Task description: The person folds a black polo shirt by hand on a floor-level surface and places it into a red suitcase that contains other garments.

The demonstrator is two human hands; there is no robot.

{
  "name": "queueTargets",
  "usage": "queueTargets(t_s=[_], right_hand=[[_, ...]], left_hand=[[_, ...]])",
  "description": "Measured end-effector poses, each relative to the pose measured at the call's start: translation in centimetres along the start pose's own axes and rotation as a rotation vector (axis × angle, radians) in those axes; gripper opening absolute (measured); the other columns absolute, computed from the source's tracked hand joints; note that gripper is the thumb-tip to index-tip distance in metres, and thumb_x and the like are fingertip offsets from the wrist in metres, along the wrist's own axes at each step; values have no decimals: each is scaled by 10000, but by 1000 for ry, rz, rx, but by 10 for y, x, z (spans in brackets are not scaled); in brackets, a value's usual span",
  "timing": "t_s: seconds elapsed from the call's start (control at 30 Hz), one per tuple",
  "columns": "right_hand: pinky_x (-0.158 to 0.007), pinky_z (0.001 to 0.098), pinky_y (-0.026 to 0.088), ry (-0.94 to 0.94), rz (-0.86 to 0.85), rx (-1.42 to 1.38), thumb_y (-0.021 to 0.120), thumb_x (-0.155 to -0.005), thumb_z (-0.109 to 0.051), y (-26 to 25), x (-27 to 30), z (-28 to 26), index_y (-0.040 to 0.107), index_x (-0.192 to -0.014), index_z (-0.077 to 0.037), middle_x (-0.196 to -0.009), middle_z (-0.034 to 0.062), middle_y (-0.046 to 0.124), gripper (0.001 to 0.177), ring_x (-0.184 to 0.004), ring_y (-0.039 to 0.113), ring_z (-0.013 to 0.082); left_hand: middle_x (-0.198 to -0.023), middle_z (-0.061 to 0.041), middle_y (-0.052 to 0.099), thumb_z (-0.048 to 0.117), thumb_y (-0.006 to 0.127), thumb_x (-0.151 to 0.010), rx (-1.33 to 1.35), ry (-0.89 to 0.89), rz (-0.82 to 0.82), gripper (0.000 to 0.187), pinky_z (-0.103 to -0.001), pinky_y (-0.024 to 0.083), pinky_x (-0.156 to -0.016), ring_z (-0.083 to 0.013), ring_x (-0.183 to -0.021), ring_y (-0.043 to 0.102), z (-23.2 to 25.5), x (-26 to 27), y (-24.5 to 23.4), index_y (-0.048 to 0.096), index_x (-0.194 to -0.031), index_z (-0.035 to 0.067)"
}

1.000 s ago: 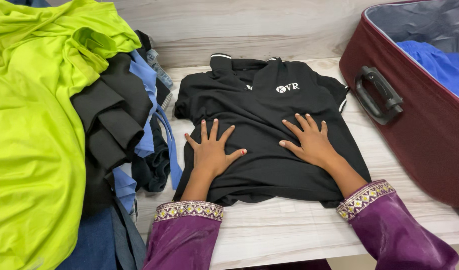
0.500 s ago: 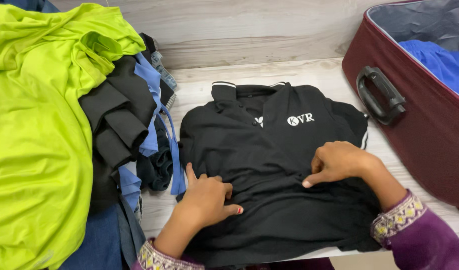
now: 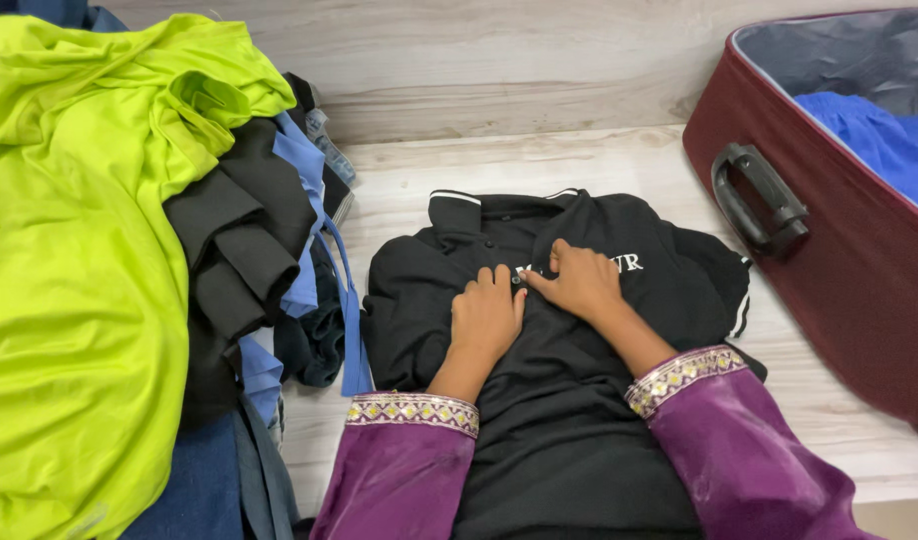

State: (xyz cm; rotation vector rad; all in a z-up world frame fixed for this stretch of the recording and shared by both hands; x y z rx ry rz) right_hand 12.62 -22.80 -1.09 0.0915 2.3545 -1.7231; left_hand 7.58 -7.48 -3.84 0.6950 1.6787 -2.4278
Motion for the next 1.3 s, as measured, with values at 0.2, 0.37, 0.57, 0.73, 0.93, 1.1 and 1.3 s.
queueTargets(t_s=[0.2,0.37,0.57,0.73,0.93,1.1,1.3], right_hand=[[-527,305,546,168,-624,-255,875,-728,-496,-23,9,25,746,-666,5,-585,91,726,521,-492,681,187],[-576,298,545,175,195,-515,800,-851,-408,-47,0,24,729,-826,-13,-661,86,716,402,-560,699,174],[-698,459,541,-38,495,-212,862,-808,-306,-10,-13,43,671,-1223,96,-1173,299,626,609,-865,674,429],[-804,425,509,216,119,-224,916,-816,-352,20,-46,109,754,-1146,6,-1082,232,652,513,-960,651,367],[-627,271,429,350,27,-985,766,-900,-168,4,-37,111,793,-1155,-15,-883,45,718,298,-722,569,123],[-786,222,548,-16,107,-1120,712,-1003,-203,-44,-17,71,759,-1135,11,-1039,59,751,255,-909,691,89],[-746,321,526,-171,304,-487,682,-947,-189,-22,-9,47,606,-1365,27,-1275,184,629,477,-819,668,210]], left_hand=[[-957,-188,735,493,702,-891,-1,-89,-587,526,-448,567,-769,-347,-853,746,6,17,-43,669,-1142,32],[-984,-152,743,398,712,-921,-19,-161,-506,374,-447,594,-829,-346,-945,752,-15,-45,-39,775,-1035,48],[-1236,-206,577,435,803,-808,203,-300,253,722,-487,578,-710,-394,-948,713,-32,-52,-18,483,-1293,6],[-1290,-235,493,546,829,-748,166,-430,217,1011,-497,567,-696,-403,-901,696,-56,-52,-16,362,-1464,6],[-1281,-216,507,672,783,-745,75,-536,51,1090,-453,571,-669,-361,-834,698,-54,-58,-24,364,-1514,23],[-1257,-243,514,577,794,-708,-89,-497,82,1048,-403,573,-534,-355,-710,670,-47,-60,-19,400,-1468,-29],[-1092,-108,675,171,636,-866,264,-515,391,253,-448,513,-683,-319,-775,675,-84,-49,9,580,-1098,87]])
Point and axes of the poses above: each hand's wrist, its own x-axis away from the middle knuckle, its own y-axis out of the palm, z = x × y, the point moved 5 cm from there along -x, towards the middle knuckle
